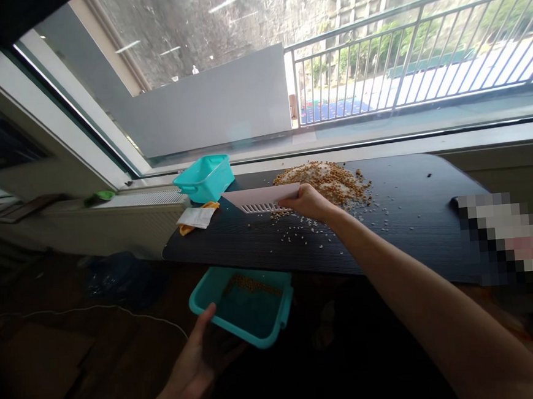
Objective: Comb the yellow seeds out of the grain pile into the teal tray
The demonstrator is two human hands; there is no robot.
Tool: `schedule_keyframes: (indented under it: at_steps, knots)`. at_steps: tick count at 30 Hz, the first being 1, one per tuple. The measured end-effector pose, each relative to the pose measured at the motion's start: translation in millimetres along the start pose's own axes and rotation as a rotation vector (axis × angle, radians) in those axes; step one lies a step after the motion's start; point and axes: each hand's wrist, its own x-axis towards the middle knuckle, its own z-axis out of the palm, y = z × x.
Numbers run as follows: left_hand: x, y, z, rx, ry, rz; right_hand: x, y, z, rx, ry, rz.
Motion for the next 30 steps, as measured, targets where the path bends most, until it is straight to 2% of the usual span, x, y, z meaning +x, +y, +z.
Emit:
schedule_keyframes:
  at_steps: [3,7,15,24,27,30]
  knots:
    - [0.2,4.5,2.0,-0.014,0.025,-0.002,5.8,0.5,14.8,0.007,-0.01,-0.01]
    - [2.2,4.0,4.1,-0.023,0.033,-0.027,3.7,-2.6,24.7,0.019,-0.055,-0.02]
    - [8.7,14.1,0.8,-0.04,-0.03,-0.027,-2.2,-12.7,38.8,0.085,-0.115,-0.025]
    - [13.6,-5.5,17.7,0.026,-0.142,-0.145,2.7,-14.3,73.2,0.093,-0.249,-0.04]
    - [13.4,0.6,16.1,0.067,-0.147,-0.168,1.1,-17.5,76.6,0.076,-0.316,-0.029]
    - [14.9,12.2,13.5,0.116,-0.157,-0.201,-5.7,-22.4,67.3,0.069,-0.409,-0.015]
